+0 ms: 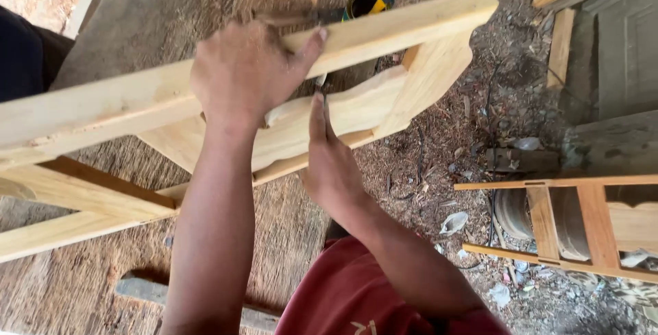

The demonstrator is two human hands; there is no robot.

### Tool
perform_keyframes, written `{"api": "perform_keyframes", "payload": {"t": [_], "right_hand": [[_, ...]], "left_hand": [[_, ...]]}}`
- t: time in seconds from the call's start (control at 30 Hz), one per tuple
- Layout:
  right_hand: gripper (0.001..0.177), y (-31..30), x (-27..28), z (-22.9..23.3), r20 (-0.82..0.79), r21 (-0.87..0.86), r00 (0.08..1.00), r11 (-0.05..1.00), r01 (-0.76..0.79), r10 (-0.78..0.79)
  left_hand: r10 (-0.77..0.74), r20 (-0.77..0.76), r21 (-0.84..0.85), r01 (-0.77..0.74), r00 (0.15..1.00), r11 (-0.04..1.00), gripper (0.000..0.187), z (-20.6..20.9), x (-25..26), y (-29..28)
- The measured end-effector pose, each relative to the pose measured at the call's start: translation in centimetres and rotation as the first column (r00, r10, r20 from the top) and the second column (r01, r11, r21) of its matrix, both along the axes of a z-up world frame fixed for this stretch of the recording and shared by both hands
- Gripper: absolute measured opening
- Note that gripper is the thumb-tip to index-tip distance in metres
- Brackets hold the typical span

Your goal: The person sands a wooden chair frame using a sanding block. They smooth the edges and surfaces of the chair's backrest and legs, repositioning the chair on the workbench to access different areas.

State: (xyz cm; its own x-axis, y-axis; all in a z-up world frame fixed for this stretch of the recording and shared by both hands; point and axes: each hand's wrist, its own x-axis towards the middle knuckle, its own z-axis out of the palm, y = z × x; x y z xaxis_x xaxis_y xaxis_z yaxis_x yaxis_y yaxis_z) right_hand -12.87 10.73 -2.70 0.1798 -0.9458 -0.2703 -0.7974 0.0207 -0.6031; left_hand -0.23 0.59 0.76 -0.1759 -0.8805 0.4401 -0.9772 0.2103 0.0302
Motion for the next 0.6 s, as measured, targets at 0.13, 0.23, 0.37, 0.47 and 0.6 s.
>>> {"api": "perform_keyframes", "payload": {"t": [0.13, 0.23, 0.37, 0.47, 0.6], "right_hand": [[0.095, -2.3, -0.5, 0.8, 0.008, 0.094, 0.992, 0.988, 0.121, -0.123], [0.096, -2.3, -0.3, 1.9, 0.002, 0.127, 0.987, 0.979, 0.156, -0.158], [0.107, -1.5, -1.3, -1.7, 0.040, -0.036, 0.997, 0.997, 0.062, -0.060], [0.099, -3.5, -2.9, -0.6, 0.044, 0.029, 0.998, 0.999, 0.040, -0.041], [0.115, -2.5, -8.9, -0.9, 0.164, 0.162, 0.986, 0.985, -0.058, 0.032]], "left_hand": [[-0.090, -0.043, -0.117, 0.085, 0.995, 0.990, 0.076, -1.1, 0.2, -0.1], [-0.030, -0.011, -0.059, 0.029, 0.999, 0.998, 0.068, -0.3, 0.1, -0.1], [0.021, 0.024, 0.043, -0.022, 0.999, 0.999, 0.076, -0.9, 0.3, -0.2], [0.070, 0.030, 0.273, -0.076, 0.997, 0.959, 0.086, 0.3, 0.1, 1.2], [0.044, -0.006, 0.249, -0.041, 0.999, 0.968, 0.083, -0.1, 0.8, 1.8]]}}
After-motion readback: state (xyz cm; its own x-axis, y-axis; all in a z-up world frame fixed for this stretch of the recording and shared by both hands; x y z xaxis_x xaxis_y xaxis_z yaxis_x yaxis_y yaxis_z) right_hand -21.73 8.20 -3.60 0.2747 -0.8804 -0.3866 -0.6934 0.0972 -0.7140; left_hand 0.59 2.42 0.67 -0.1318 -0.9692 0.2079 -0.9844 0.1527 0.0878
